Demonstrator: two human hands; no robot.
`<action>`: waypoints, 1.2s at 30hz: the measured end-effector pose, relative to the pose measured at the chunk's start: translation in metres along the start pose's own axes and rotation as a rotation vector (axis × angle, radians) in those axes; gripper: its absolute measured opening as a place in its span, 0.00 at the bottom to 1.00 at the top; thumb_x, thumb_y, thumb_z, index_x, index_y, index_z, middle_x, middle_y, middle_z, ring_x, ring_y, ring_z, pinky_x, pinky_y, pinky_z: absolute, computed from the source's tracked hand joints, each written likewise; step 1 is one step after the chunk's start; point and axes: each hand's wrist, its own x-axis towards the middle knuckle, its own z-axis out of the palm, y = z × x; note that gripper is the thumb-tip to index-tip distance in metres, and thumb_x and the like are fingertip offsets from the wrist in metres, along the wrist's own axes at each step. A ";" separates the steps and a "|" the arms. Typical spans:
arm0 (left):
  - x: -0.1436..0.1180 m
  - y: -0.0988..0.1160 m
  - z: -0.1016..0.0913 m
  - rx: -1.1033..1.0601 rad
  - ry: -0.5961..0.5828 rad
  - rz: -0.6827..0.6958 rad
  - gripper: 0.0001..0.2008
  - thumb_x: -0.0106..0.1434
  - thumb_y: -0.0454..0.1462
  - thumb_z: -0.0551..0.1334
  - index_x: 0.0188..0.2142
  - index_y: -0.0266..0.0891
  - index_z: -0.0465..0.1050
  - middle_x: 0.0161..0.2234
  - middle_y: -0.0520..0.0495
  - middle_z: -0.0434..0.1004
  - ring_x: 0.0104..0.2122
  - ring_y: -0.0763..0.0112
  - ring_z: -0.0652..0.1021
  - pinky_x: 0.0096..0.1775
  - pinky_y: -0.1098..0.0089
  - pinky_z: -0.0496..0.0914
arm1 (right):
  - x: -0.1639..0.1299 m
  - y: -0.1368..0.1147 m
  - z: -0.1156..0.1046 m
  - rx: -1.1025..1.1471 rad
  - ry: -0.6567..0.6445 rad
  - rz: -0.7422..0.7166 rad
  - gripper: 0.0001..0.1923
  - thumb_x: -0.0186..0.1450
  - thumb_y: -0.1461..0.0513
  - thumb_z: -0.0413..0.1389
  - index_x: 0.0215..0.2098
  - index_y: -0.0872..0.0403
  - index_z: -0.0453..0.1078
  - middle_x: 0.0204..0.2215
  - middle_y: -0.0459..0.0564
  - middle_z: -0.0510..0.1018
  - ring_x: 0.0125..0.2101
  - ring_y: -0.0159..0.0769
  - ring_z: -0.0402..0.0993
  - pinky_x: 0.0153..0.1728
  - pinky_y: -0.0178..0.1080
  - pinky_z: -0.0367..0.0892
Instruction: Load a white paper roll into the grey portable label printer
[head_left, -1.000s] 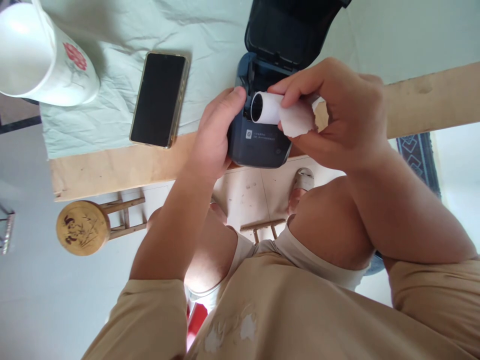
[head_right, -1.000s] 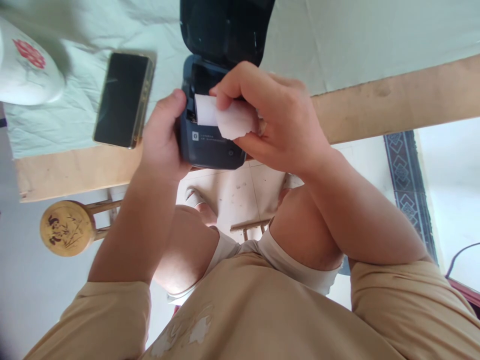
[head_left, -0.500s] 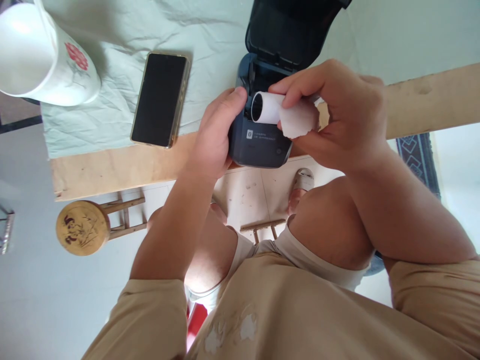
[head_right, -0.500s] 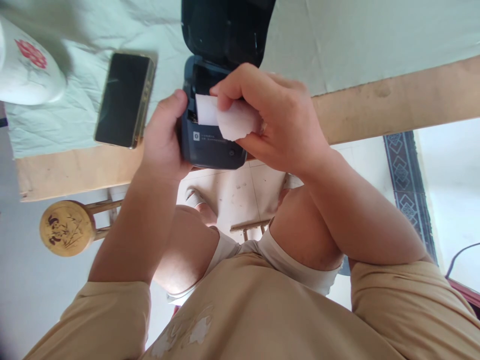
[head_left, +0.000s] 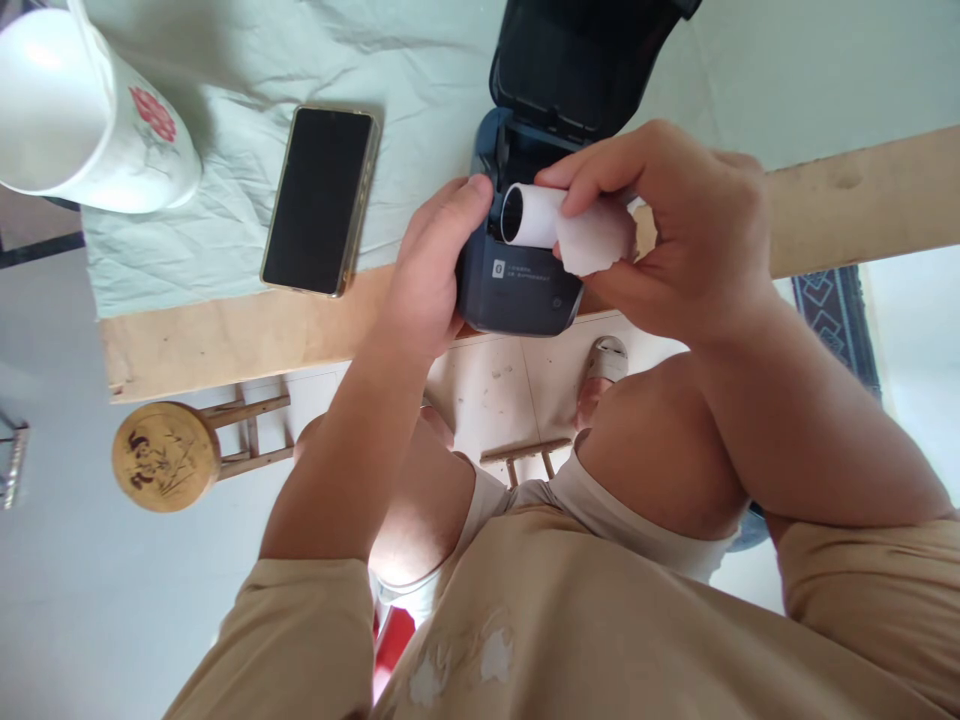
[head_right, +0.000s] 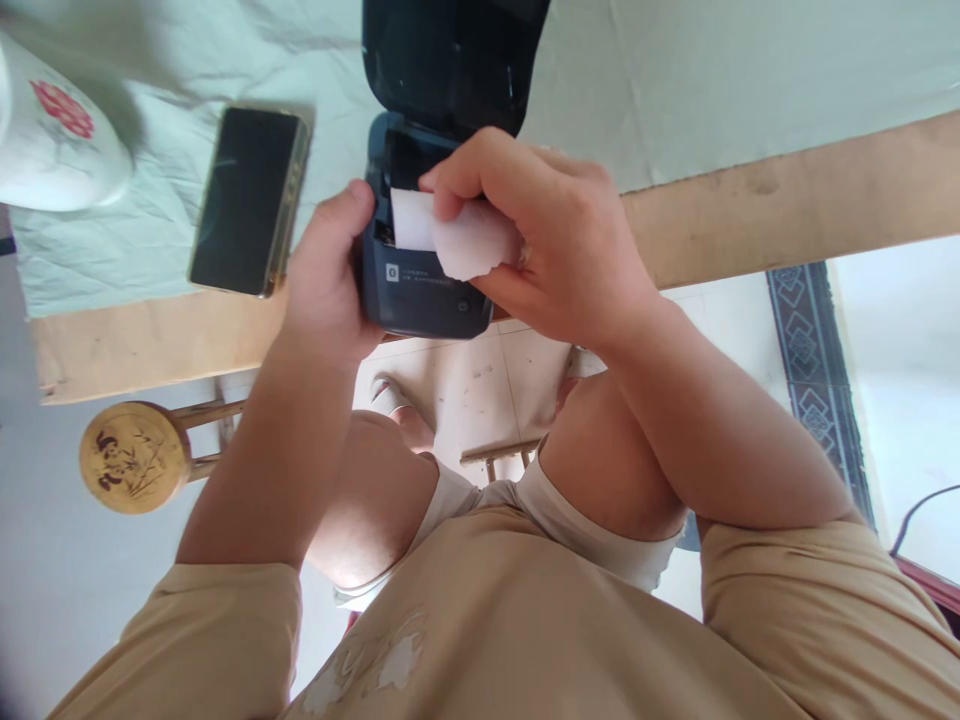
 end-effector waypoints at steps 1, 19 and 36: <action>0.000 0.000 0.000 -0.004 0.001 0.001 0.12 0.62 0.43 0.59 0.26 0.40 0.66 0.25 0.50 0.64 0.27 0.74 0.69 0.29 0.72 0.64 | 0.000 0.000 0.000 0.005 0.003 -0.002 0.20 0.53 0.74 0.55 0.40 0.49 0.65 0.43 0.38 0.79 0.44 0.29 0.78 0.41 0.31 0.73; 0.004 -0.007 -0.004 0.012 0.013 0.035 0.19 0.63 0.52 0.57 0.26 0.40 0.67 0.22 0.50 0.66 0.23 0.74 0.70 0.25 0.71 0.63 | 0.001 0.010 0.006 0.072 0.093 -0.037 0.16 0.54 0.71 0.57 0.37 0.47 0.74 0.41 0.43 0.79 0.38 0.31 0.76 0.36 0.34 0.71; 0.004 -0.005 -0.001 -0.012 0.046 0.010 0.16 0.61 0.48 0.60 0.24 0.40 0.65 0.21 0.51 0.62 0.21 0.76 0.66 0.23 0.72 0.61 | 0.002 0.004 0.008 -0.040 0.209 -0.034 0.05 0.62 0.64 0.55 0.34 0.50 0.72 0.30 0.43 0.76 0.32 0.29 0.73 0.33 0.34 0.69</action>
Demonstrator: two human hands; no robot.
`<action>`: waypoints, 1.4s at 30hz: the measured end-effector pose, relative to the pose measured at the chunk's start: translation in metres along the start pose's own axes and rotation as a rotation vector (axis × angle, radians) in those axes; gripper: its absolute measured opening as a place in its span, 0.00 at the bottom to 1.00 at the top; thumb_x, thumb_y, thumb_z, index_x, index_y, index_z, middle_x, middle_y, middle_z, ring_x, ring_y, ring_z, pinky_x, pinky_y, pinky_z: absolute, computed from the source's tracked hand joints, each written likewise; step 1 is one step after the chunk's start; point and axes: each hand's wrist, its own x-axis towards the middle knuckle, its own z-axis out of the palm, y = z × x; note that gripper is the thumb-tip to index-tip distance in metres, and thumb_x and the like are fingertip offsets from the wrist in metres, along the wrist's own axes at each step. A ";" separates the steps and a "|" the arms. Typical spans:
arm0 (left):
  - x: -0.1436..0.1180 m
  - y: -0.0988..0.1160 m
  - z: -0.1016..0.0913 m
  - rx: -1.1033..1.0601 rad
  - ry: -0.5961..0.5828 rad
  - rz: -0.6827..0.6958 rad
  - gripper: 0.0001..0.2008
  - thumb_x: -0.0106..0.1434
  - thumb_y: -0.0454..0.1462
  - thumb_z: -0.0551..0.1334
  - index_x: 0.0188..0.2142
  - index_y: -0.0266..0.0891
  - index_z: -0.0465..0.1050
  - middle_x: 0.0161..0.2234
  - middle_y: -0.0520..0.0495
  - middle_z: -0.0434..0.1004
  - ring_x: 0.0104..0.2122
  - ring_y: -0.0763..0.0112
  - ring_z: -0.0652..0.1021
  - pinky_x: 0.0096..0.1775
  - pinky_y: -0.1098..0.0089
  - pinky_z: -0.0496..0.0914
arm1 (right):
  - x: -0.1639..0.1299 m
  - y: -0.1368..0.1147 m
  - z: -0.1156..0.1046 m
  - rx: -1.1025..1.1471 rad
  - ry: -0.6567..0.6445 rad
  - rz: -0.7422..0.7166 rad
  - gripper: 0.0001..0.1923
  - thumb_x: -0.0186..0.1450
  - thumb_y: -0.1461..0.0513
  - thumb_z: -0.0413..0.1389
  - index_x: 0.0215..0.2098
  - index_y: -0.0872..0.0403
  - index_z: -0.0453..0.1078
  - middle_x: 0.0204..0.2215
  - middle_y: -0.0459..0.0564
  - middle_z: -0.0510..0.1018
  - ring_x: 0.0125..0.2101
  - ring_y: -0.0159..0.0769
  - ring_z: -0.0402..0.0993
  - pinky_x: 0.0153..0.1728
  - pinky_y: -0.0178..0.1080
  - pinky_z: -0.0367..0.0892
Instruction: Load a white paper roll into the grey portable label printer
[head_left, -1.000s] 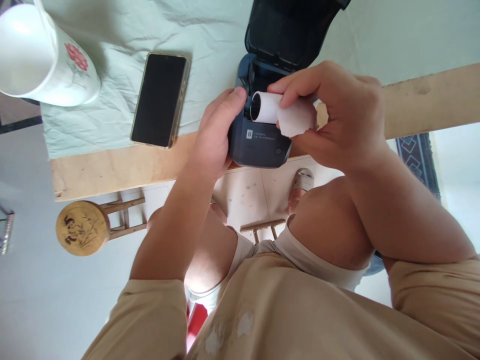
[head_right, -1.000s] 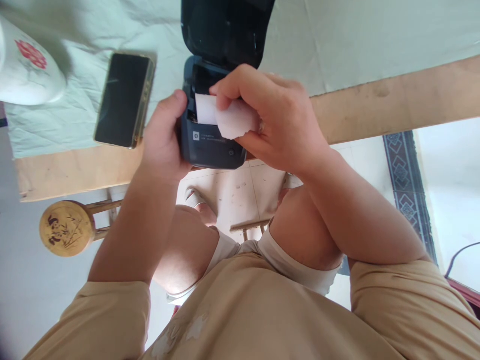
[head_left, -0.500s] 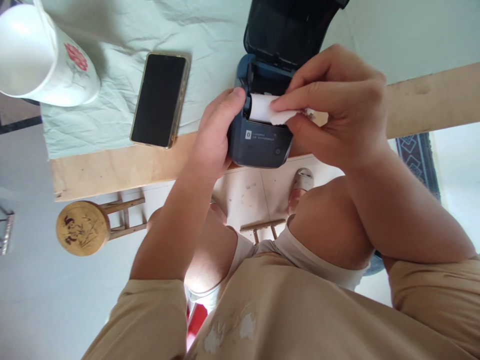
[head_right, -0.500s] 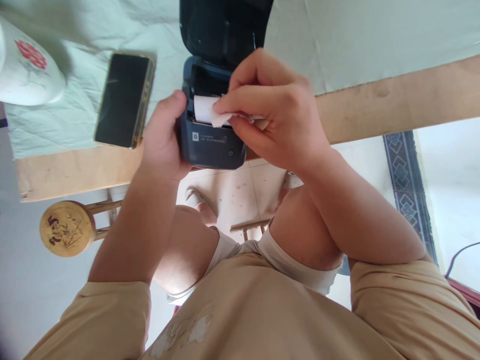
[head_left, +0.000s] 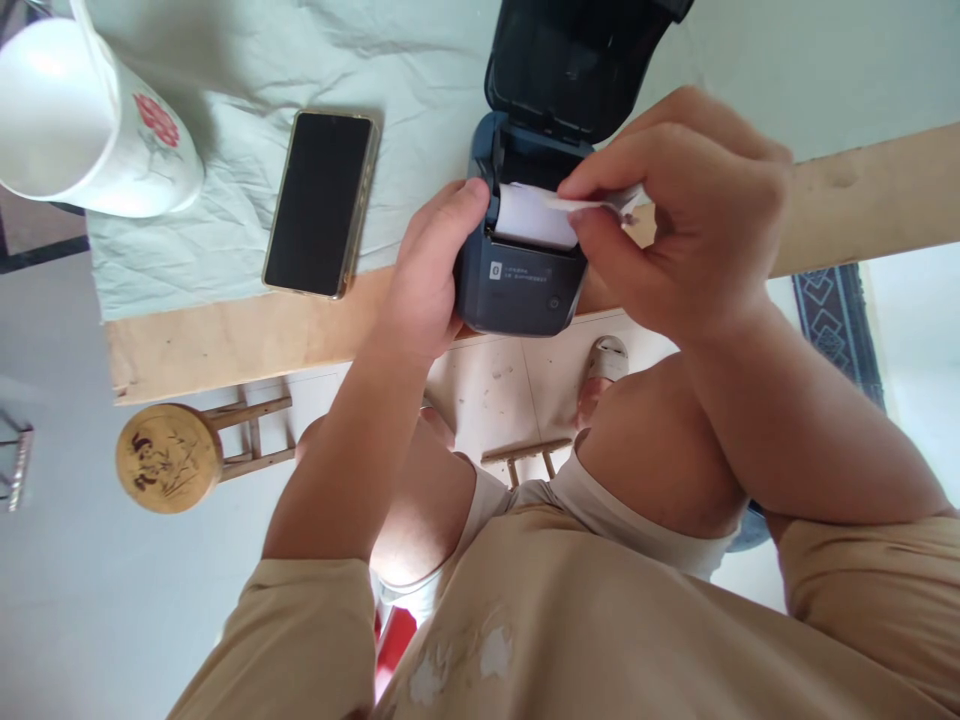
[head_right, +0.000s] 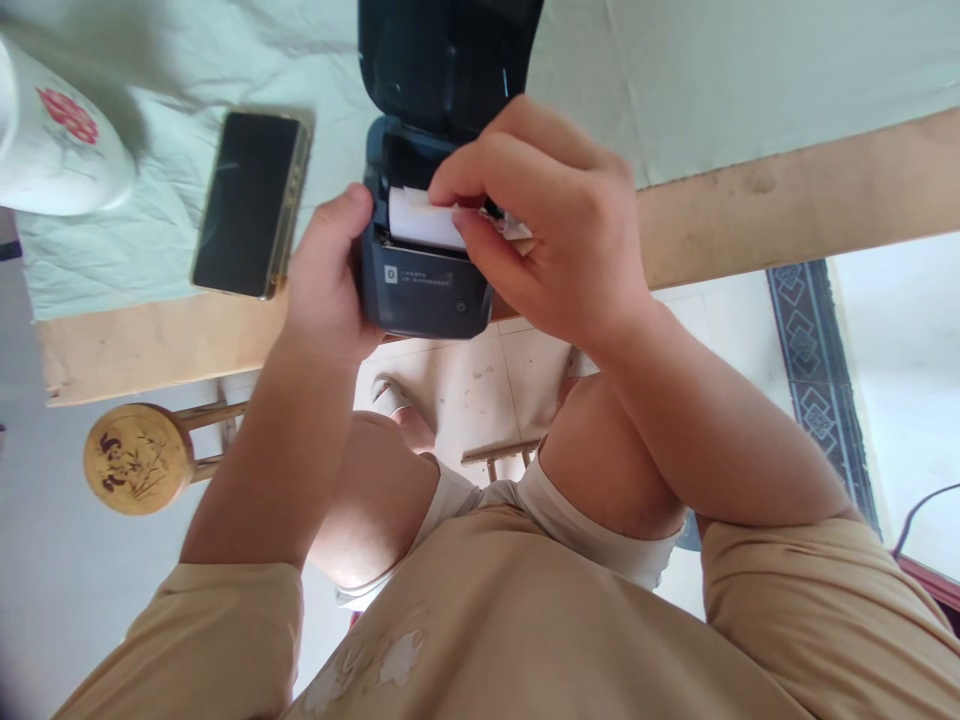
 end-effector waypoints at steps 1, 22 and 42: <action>0.001 -0.001 0.000 0.004 0.007 0.001 0.16 0.61 0.48 0.60 0.24 0.40 0.65 0.21 0.51 0.62 0.21 0.75 0.66 0.22 0.71 0.61 | 0.000 -0.001 -0.001 0.006 0.004 0.001 0.03 0.61 0.64 0.55 0.33 0.50 0.71 0.30 0.43 0.76 0.32 0.29 0.72 0.33 0.34 0.68; -0.010 0.008 0.005 0.105 -0.115 0.133 0.19 0.52 0.31 0.65 0.44 0.44 0.70 0.37 0.53 0.75 0.35 0.75 0.74 0.39 0.74 0.68 | -0.004 0.000 0.002 0.103 -0.111 -0.102 0.07 0.62 0.58 0.55 0.33 0.44 0.76 0.32 0.41 0.80 0.40 0.37 0.73 0.42 0.45 0.70; 0.004 0.000 -0.016 0.258 -0.249 0.149 0.34 0.46 0.34 0.68 0.54 0.49 0.65 0.43 0.52 0.75 0.40 0.70 0.77 0.44 0.70 0.73 | -0.004 0.002 -0.011 -0.088 0.078 0.114 0.17 0.65 0.57 0.51 0.53 0.46 0.64 0.48 0.46 0.71 0.53 0.40 0.68 0.51 0.45 0.69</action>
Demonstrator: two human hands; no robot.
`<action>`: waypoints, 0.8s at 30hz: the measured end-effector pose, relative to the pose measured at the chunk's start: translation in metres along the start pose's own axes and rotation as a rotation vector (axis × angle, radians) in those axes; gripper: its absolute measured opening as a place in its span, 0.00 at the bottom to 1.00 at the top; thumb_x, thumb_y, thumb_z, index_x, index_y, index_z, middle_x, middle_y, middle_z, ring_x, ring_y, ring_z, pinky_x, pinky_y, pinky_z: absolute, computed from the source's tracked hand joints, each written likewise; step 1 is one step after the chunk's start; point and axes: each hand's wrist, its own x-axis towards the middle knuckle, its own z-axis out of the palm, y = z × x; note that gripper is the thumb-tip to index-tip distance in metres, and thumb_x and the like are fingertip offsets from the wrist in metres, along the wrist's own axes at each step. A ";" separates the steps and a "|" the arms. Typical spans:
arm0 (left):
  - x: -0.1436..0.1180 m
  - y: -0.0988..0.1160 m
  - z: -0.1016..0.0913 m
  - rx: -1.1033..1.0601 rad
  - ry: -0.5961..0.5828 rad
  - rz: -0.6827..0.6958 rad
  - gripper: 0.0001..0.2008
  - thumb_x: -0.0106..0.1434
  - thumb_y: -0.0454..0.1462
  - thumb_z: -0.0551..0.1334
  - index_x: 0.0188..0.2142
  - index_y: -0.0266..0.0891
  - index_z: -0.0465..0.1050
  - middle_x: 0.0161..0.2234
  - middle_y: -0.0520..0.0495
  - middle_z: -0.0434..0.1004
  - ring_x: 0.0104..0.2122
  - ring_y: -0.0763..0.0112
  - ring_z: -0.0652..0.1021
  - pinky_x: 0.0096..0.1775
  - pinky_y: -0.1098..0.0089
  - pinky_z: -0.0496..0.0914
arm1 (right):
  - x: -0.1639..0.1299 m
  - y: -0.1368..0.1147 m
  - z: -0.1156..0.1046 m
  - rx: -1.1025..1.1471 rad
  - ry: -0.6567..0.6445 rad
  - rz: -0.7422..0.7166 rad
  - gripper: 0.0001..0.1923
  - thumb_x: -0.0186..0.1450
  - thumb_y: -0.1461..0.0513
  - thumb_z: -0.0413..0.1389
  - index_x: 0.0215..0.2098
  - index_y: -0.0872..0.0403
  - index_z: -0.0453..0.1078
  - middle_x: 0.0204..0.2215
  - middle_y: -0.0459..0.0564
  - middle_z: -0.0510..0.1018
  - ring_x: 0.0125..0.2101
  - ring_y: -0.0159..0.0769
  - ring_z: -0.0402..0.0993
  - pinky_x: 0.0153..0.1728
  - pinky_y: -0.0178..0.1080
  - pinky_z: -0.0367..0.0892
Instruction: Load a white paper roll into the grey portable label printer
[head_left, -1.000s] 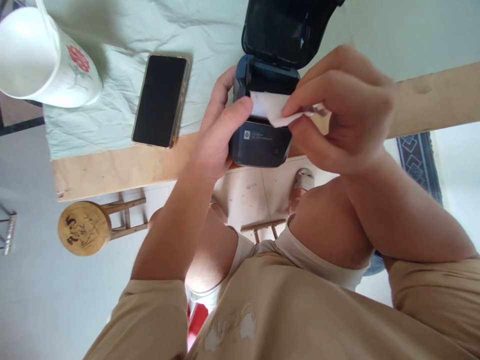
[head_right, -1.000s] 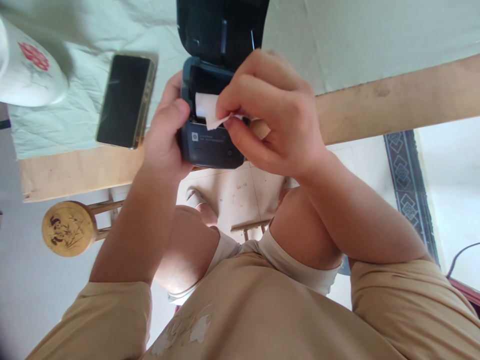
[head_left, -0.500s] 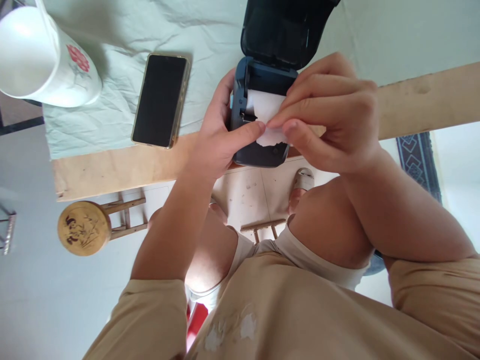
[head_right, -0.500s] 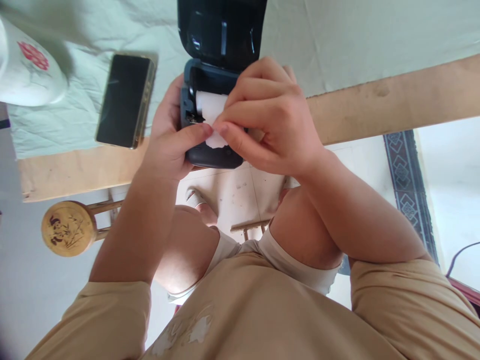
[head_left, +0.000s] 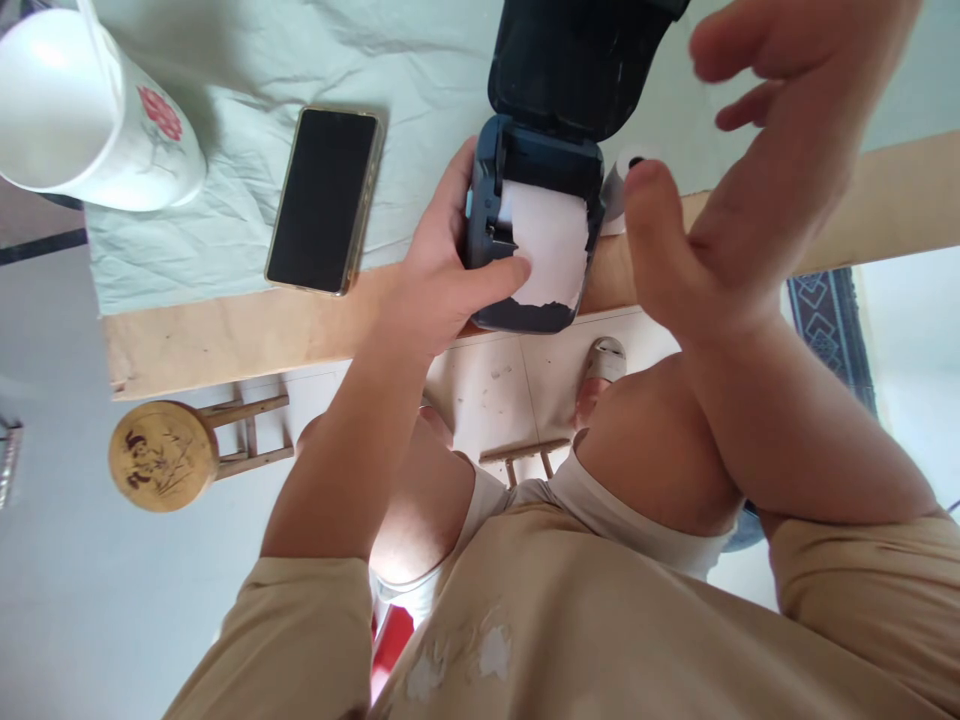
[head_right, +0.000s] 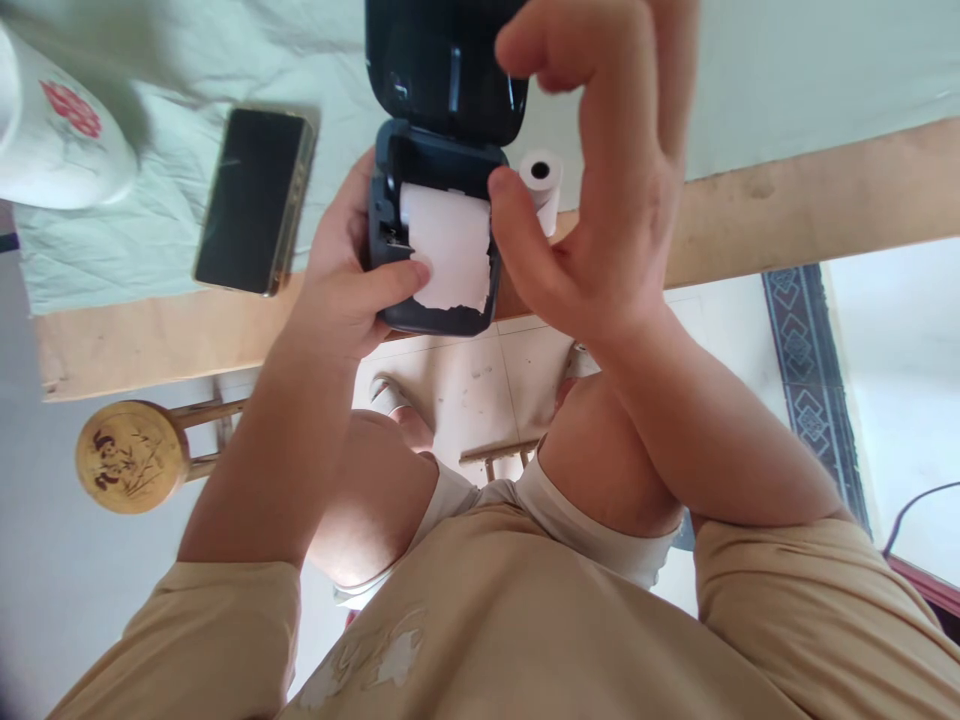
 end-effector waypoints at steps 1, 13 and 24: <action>0.000 -0.001 -0.002 0.013 0.004 0.000 0.35 0.46 0.35 0.68 0.55 0.50 0.64 0.43 0.52 0.75 0.40 0.69 0.77 0.44 0.69 0.73 | -0.001 0.005 0.001 0.004 0.028 -0.004 0.19 0.65 0.57 0.52 0.54 0.45 0.63 0.50 0.45 0.69 0.54 0.41 0.67 0.52 0.45 0.69; -0.007 0.013 0.018 -0.033 0.139 -0.032 0.21 0.48 0.34 0.64 0.44 0.47 0.70 0.36 0.52 0.73 0.39 0.67 0.75 0.45 0.66 0.70 | 0.001 -0.004 0.004 -0.019 -0.138 -0.015 0.16 0.66 0.55 0.50 0.51 0.48 0.66 0.48 0.47 0.74 0.47 0.40 0.73 0.50 0.48 0.67; -0.010 0.019 0.031 -0.110 0.209 -0.021 0.11 0.57 0.41 0.64 0.41 0.45 0.71 0.43 0.51 0.74 0.45 0.67 0.75 0.44 0.70 0.72 | 0.002 -0.002 0.009 -0.017 -0.225 -0.006 0.16 0.67 0.51 0.50 0.47 0.49 0.68 0.48 0.49 0.76 0.48 0.40 0.74 0.48 0.49 0.66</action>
